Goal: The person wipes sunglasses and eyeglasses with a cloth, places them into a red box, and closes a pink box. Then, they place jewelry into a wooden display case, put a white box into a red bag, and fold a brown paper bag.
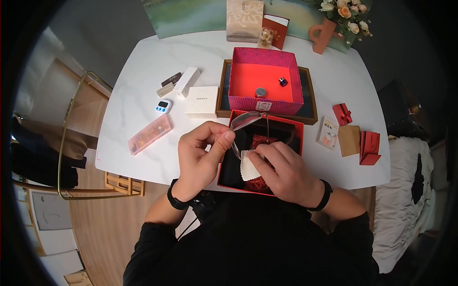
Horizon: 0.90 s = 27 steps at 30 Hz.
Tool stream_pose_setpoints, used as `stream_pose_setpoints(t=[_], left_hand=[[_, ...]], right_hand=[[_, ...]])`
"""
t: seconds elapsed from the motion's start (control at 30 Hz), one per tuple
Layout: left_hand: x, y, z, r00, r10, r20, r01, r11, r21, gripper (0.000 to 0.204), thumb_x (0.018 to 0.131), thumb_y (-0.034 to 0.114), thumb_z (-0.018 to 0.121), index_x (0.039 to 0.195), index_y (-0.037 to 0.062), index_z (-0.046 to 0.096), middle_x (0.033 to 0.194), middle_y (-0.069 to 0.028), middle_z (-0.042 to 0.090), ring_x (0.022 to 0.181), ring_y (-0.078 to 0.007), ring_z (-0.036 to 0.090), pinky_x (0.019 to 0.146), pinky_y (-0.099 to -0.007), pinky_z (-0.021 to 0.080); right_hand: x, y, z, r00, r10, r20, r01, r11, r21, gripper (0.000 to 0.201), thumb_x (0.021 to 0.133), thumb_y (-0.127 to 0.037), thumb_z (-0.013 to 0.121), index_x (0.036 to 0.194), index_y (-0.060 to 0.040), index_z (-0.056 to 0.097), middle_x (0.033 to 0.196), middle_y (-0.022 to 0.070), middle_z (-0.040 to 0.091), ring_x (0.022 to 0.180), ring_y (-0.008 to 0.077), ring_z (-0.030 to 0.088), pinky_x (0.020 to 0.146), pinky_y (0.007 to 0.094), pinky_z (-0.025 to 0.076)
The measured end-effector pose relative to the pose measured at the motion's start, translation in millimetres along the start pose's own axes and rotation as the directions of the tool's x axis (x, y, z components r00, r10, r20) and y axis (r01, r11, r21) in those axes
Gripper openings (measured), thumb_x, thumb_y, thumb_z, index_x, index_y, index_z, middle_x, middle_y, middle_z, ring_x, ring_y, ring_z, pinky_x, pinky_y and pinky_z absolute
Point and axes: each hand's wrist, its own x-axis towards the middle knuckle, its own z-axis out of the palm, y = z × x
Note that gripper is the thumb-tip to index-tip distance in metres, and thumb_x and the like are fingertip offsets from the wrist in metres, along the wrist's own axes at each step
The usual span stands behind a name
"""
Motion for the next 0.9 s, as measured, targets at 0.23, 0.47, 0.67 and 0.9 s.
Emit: stream_pose_setpoints(t=[0.23,0.47,0.67,0.9], left_hand=[[4,4,-2,1.000,-0.018,0.009,0.018,0.999,-0.029,0.016,0.106,0.014,0.076,0.104,-0.0015,0.074,0.078,-0.0007,0.067,0.061,-0.0045,0.051,0.054,-0.0217,0.038],[4,2,-1,1.000,-0.029,0.009,0.029,0.999,-0.037,0.016,0.105,0.015,0.076,0.103,-0.0011,0.074,0.078,0.0004,0.066,0.061,-0.0042,0.051,0.055,-0.0217,0.038],[6,5,-16,0.997,-0.014,0.081,0.001,0.988,0.153,0.014,0.104,0.012,0.076,0.100,-0.0007,0.073,0.080,0.0014,0.066,0.063,-0.0040,0.052,0.056,-0.0217,0.039],[8,14,-28,0.997,0.039,0.069,-0.049,0.989,0.140,0.015,0.103,0.012,0.078,0.095,-0.0007,0.074,0.072,0.0033,0.063,0.065,-0.0037,0.052,0.061,-0.0227,0.040]], right_hand=[[12,-4,-14,0.990,0.087,0.114,-0.113,0.963,0.245,0.038,0.093,-0.013,0.078,0.121,0.0122,0.068,0.106,0.0146,0.059,0.095,0.0276,0.061,0.086,0.0354,0.056],[9,3,1,0.998,-0.022,0.055,0.020,0.999,0.037,0.028,0.092,-0.009,0.076,0.111,0.0101,0.071,0.098,0.0108,0.057,0.089,0.0246,0.059,0.074,0.0344,0.055],[4,9,6,0.996,-0.085,-0.020,0.084,0.994,-0.075,0.022,0.091,-0.004,0.075,0.107,0.0099,0.073,0.096,0.0099,0.061,0.086,0.0227,0.059,0.074,0.0319,0.056],[8,19,-7,0.994,-0.083,-0.069,0.074,0.989,-0.132,0.019,0.090,-0.003,0.078,0.104,0.0087,0.075,0.102,0.0116,0.066,0.088,0.0221,0.063,0.072,0.0323,0.056]])
